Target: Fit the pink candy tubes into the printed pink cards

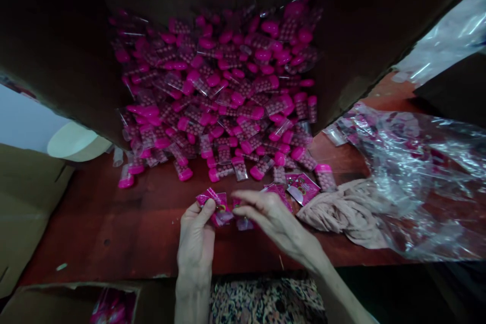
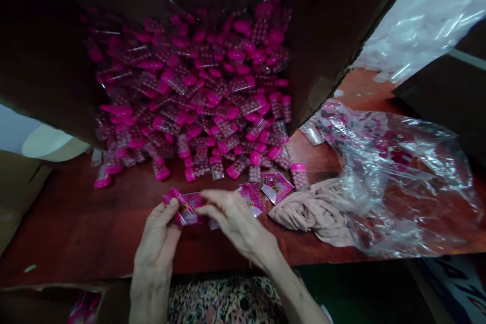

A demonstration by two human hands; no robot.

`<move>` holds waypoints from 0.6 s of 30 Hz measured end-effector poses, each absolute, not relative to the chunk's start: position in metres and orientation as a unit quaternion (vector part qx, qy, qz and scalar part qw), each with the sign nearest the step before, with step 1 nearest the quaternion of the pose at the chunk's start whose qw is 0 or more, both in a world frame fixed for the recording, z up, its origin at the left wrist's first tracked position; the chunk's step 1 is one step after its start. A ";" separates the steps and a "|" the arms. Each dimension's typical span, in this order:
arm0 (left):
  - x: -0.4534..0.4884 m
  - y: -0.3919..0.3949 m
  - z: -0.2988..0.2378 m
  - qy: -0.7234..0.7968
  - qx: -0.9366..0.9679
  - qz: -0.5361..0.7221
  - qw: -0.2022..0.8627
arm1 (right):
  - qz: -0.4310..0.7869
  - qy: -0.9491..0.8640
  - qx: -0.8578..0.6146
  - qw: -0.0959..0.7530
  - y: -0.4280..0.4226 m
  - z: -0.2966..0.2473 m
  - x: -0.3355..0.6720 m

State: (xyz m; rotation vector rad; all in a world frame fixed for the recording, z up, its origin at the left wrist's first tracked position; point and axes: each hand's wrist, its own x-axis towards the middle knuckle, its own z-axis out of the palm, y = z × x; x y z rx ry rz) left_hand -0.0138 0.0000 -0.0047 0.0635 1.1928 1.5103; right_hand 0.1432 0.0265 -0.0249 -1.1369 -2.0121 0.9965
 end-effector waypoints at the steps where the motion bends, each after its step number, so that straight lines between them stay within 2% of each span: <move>1: -0.014 0.002 -0.005 0.510 0.008 0.648 0.566 | 0.321 -0.771 -0.464 0.295 0.036 -0.029 0.151; 5: -0.014 0.009 -0.002 0.497 -0.048 0.655 0.567 | 0.171 -0.790 -0.539 0.239 0.068 -0.045 0.169; 11: -0.010 0.023 0.003 0.497 -0.142 0.650 0.558 | 0.117 -0.805 -0.544 0.208 0.078 -0.038 0.157; 15: -0.011 0.034 0.002 0.485 -0.163 0.654 0.557 | 0.162 -0.800 -0.532 0.224 0.058 -0.013 0.150; 18: -0.007 0.038 0.002 0.476 -0.151 0.660 0.562 | 0.329 -0.748 -0.510 0.268 0.033 -0.002 0.142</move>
